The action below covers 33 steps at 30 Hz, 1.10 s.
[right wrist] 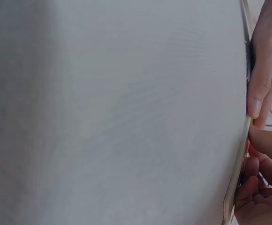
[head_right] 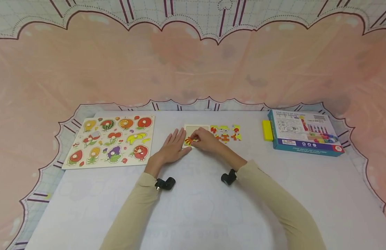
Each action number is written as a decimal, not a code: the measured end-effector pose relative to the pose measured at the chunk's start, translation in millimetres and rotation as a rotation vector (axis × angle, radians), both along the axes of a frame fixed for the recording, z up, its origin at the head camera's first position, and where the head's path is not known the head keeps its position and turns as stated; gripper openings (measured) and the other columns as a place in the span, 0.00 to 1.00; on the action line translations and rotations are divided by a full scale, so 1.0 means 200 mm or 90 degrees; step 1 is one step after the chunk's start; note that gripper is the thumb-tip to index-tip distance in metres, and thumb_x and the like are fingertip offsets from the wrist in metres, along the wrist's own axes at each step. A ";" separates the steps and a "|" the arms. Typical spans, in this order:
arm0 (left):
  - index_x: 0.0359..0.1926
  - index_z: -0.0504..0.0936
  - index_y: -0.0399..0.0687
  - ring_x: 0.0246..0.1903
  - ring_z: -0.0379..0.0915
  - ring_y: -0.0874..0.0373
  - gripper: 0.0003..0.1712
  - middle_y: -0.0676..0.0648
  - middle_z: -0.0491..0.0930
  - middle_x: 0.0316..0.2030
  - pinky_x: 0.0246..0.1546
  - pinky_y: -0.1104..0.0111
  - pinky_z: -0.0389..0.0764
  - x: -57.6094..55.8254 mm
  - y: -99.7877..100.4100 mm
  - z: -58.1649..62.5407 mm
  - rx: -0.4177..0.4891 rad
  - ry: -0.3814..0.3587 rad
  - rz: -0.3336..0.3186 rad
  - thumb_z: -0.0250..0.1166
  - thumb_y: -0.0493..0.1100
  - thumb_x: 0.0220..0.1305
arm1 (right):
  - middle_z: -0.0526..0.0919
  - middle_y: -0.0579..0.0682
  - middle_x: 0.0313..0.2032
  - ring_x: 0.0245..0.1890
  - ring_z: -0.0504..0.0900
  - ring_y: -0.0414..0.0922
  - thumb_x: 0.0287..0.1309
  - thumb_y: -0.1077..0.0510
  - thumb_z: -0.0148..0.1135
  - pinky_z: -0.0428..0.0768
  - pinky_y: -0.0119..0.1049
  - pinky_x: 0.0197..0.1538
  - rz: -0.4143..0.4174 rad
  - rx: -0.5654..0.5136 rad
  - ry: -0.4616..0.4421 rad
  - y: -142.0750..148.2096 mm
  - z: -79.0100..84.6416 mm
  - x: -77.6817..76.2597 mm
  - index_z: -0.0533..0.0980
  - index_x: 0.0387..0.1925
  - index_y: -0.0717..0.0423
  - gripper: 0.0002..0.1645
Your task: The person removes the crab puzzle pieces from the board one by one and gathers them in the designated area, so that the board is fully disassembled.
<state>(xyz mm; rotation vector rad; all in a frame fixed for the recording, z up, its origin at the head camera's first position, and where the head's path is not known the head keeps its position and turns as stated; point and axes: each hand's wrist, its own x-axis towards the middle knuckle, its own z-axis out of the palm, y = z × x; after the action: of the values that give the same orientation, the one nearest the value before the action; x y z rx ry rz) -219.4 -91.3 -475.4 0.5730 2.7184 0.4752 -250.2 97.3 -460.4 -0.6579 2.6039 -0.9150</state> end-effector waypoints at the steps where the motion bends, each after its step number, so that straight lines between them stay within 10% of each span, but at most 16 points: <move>1: 0.77 0.38 0.44 0.77 0.21 0.50 0.45 0.46 0.31 0.78 0.77 0.54 0.31 0.00 0.00 0.00 -0.001 -0.001 0.000 0.43 0.64 0.73 | 0.78 0.57 0.44 0.39 0.73 0.45 0.61 0.59 0.63 0.75 0.32 0.44 -0.001 0.002 -0.002 0.00 0.00 0.00 0.78 0.48 0.63 0.16; 33: 0.77 0.36 0.44 0.77 0.21 0.51 0.45 0.46 0.30 0.78 0.77 0.55 0.31 0.00 0.00 0.02 -0.005 -0.013 -0.003 0.42 0.64 0.73 | 0.75 0.57 0.47 0.44 0.73 0.47 0.62 0.61 0.61 0.75 0.37 0.51 0.007 0.011 -0.031 -0.01 0.01 0.00 0.73 0.48 0.64 0.15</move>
<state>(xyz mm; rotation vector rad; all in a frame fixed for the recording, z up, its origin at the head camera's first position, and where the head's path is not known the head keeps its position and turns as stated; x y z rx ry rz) -218.5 -91.0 -470.7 0.5692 2.6974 0.4661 -251.2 94.6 -458.8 -0.6367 2.5602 -0.8924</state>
